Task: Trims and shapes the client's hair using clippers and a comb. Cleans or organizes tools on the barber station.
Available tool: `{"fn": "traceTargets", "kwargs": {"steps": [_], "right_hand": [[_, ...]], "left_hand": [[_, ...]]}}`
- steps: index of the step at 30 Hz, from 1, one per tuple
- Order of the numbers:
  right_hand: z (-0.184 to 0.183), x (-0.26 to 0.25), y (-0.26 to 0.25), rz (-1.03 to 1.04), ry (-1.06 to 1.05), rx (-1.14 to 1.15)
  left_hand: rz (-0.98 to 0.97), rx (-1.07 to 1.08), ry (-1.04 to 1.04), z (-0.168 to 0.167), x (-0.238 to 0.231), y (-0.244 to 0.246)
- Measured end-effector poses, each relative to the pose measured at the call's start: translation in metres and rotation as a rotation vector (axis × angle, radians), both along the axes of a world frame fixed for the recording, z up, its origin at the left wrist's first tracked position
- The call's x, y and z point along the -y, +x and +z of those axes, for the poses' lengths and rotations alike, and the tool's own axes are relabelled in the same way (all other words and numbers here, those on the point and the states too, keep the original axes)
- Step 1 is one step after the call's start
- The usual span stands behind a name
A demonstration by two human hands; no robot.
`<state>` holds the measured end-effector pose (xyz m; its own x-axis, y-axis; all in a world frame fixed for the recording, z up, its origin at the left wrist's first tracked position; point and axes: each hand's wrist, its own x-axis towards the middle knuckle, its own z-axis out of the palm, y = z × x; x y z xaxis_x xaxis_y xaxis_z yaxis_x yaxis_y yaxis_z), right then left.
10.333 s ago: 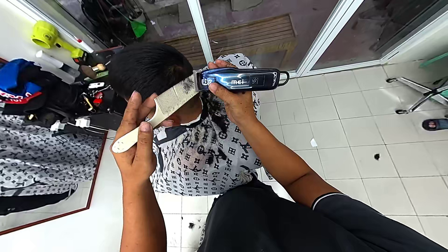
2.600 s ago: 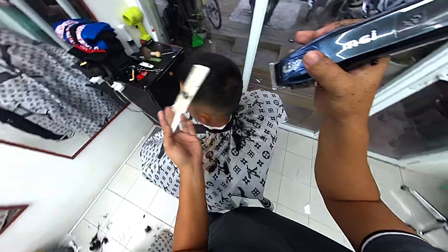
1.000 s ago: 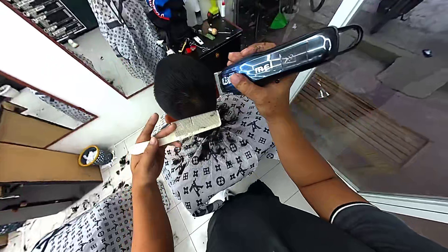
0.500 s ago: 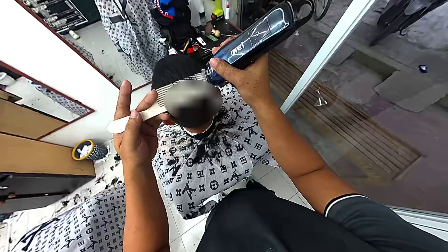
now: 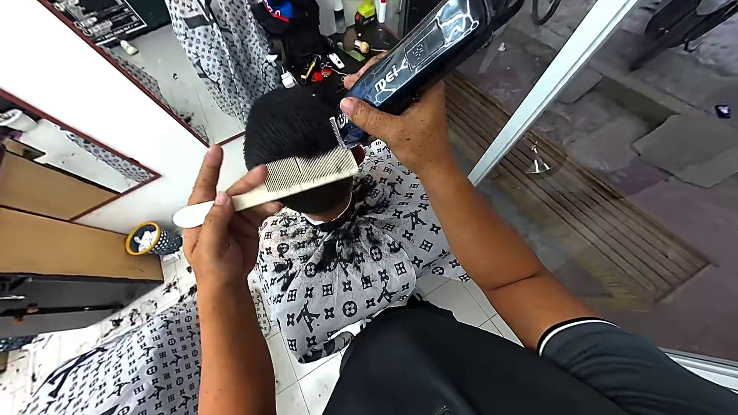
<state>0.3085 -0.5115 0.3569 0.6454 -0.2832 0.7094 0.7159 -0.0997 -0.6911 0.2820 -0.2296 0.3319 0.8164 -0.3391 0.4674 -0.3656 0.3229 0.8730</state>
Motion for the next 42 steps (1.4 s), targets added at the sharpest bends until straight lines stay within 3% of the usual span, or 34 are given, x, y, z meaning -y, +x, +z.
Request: {"fn": "traceTargets", "kwargs": {"steps": [5,13,18,23,35,38,42], "right_hand": [[-0.001,0.002,0.007,-0.014,0.011,-0.037],[0.022,-0.033,-0.008,0.142,-0.010,0.049],[0.006,-0.004,-0.008,0.070,0.001,0.055],[-0.009,0.006,-0.002,0.019,0.043,-0.007],[0.016,-0.030,-0.008,0.110,0.018,0.057],[0.016,-0.015,-0.003,0.056,-0.021,0.068],[0.006,0.004,0.008,0.013,-0.011,0.016]], "left_hand": [[0.065,0.022,-0.043,0.006,0.010,0.003],[0.048,0.064,-0.053,0.007,0.008,-0.005],[-0.052,0.031,0.076,-0.009,-0.013,-0.009],[0.054,0.010,-0.009,-0.004,0.006,-0.003],[0.044,0.085,-0.049,0.002,0.008,-0.004],[-0.016,0.052,0.029,0.000,-0.008,-0.008],[0.051,0.003,0.032,-0.002,-0.003,-0.004]]}}
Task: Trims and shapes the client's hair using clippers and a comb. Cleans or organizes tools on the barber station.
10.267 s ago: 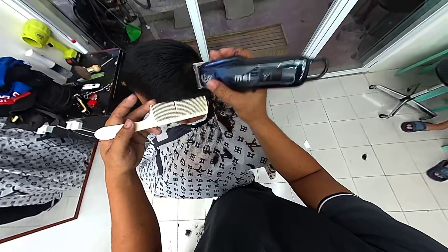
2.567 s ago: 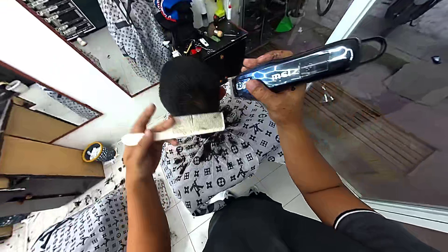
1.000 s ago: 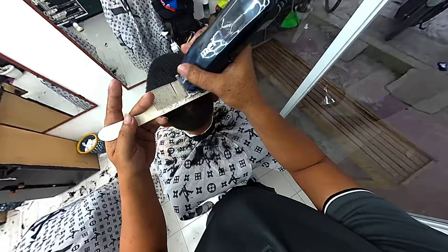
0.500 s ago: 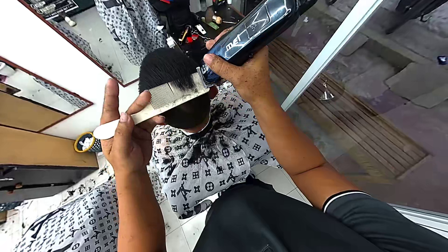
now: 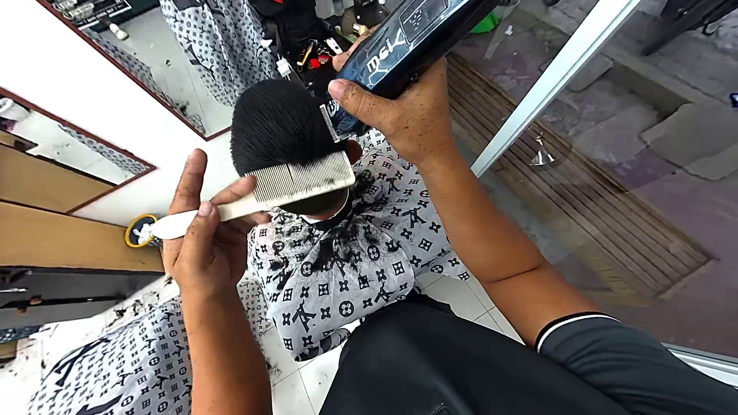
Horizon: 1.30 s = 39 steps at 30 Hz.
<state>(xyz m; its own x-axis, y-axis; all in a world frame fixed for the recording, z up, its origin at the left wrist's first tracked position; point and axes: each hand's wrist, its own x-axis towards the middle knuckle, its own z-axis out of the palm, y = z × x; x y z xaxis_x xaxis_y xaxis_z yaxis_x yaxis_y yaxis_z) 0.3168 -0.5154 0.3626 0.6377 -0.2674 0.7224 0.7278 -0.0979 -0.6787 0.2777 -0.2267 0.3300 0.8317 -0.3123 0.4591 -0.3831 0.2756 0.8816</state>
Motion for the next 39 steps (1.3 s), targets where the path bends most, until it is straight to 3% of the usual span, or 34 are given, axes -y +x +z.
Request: {"fn": "traceTargets", "kwargs": {"steps": [4,9,14,18,24,27,35,39], "right_hand": [[-0.003,0.002,0.003,-0.019,0.037,-0.054],[0.004,-0.008,0.005,-0.004,0.047,-0.048],[0.020,-0.035,-0.007,0.114,0.002,0.012],[0.016,-0.013,0.000,0.067,-0.029,0.028],[0.003,0.003,0.013,0.021,0.057,-0.075],[0.002,0.004,0.016,0.007,0.065,-0.091],[0.021,-0.031,0.006,0.088,0.034,-0.030],[0.023,-0.027,-0.003,0.099,-0.020,0.011]], "left_hand": [[0.086,0.014,-0.064,0.004,0.013,0.010],[0.058,0.054,-0.077,0.008,0.014,0.012],[0.045,0.080,-0.070,0.012,0.014,0.001],[-0.026,0.028,0.001,0.010,0.000,-0.005],[0.115,-0.046,-0.065,0.016,0.019,0.009],[0.072,0.039,-0.100,0.018,0.024,0.015],[0.111,0.012,-0.086,0.017,0.020,0.004],[-0.003,0.056,-0.042,0.014,0.008,-0.007]]}}
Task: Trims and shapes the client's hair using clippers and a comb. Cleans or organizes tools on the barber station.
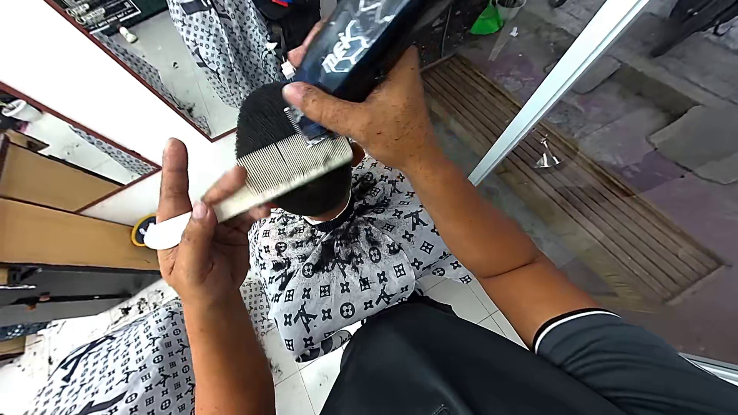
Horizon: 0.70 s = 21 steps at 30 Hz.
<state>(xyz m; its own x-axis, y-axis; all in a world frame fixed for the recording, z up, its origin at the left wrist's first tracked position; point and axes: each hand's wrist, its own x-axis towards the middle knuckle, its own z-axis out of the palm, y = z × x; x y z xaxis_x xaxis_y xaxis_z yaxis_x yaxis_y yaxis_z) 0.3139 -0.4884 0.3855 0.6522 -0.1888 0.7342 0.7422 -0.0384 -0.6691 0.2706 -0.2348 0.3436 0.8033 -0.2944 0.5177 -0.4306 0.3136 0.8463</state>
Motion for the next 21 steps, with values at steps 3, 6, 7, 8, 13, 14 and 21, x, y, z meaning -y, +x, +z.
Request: {"fn": "traceTargets", "kwargs": {"steps": [3,6,7,8,13,14,21], "right_hand": [[-0.011,0.024,0.006,-0.056,0.011,-0.007],[-0.020,0.031,0.011,-0.075,0.043,-0.050],[-0.021,0.031,0.012,-0.081,0.053,-0.062],[-0.021,0.031,0.013,-0.087,0.063,-0.074],[-0.023,0.029,0.019,-0.116,0.080,-0.085],[-0.022,0.027,0.019,-0.117,0.079,-0.084],[-0.002,-0.009,0.005,0.025,0.080,-0.030]], "left_hand": [[-0.036,-0.067,0.046,-0.005,-0.005,-0.003],[0.068,-0.136,0.036,-0.003,0.003,0.006],[0.102,-0.137,0.022,-0.001,0.008,0.010],[0.122,-0.133,0.001,0.002,0.012,0.013],[0.060,-0.010,-0.050,0.005,0.018,0.023],[0.051,0.003,-0.055,0.004,0.018,0.023],[0.060,-0.004,-0.020,0.003,0.013,0.009]]}}
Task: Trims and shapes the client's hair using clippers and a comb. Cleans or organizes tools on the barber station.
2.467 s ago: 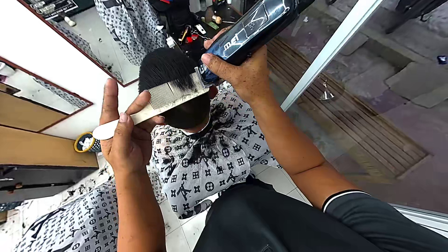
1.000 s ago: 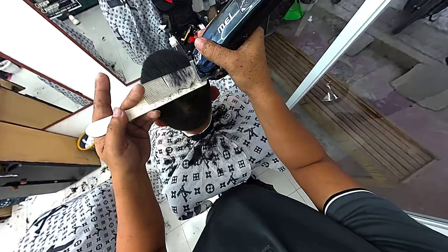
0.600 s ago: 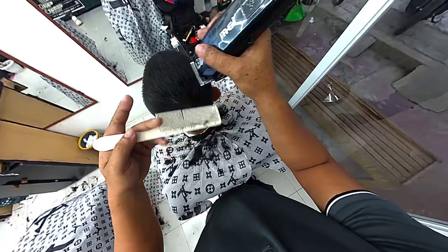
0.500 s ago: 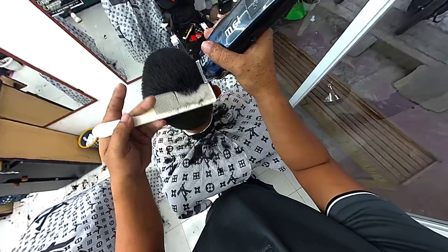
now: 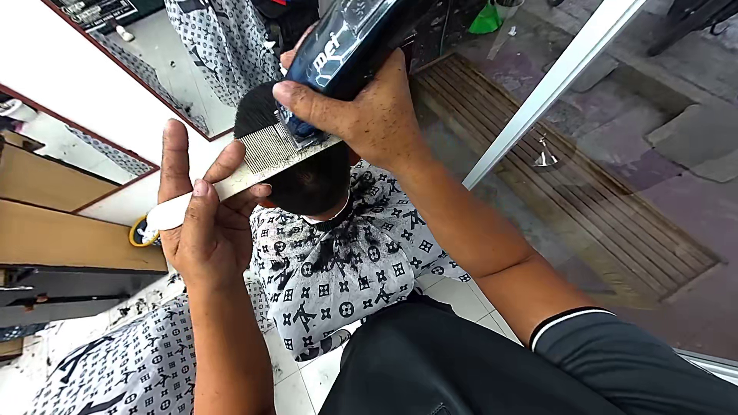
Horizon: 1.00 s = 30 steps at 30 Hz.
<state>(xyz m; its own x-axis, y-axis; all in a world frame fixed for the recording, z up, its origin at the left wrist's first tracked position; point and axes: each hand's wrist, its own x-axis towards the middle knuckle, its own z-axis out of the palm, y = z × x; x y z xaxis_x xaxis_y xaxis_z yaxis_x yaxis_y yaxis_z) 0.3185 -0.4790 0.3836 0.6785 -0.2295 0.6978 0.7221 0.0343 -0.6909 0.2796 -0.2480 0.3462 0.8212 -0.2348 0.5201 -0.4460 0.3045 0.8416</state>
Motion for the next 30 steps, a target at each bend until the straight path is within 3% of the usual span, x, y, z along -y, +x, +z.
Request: {"fn": "traceTargets", "kwargs": {"steps": [4,7,12,22,27,30], "right_hand": [[-0.002,0.020,0.004,-0.066,-0.053,0.033],[-0.010,0.037,0.013,-0.098,-0.041,-0.023],[-0.015,0.041,0.020,-0.122,-0.006,-0.103],[0.005,0.008,0.007,0.005,-0.005,0.015],[-0.012,0.041,0.009,-0.056,0.005,0.019],[-0.021,0.044,0.010,-0.061,0.053,-0.037]], "left_hand": [[-0.048,-0.066,0.084,0.005,-0.010,-0.011],[0.031,-0.142,0.085,0.008,-0.004,-0.005],[0.074,-0.048,0.000,0.013,0.012,0.017],[-0.003,-0.007,0.017,0.011,0.002,-0.001],[-0.010,-0.121,0.142,0.012,-0.004,-0.016],[0.079,-0.138,0.073,0.013,0.004,-0.006]]}}
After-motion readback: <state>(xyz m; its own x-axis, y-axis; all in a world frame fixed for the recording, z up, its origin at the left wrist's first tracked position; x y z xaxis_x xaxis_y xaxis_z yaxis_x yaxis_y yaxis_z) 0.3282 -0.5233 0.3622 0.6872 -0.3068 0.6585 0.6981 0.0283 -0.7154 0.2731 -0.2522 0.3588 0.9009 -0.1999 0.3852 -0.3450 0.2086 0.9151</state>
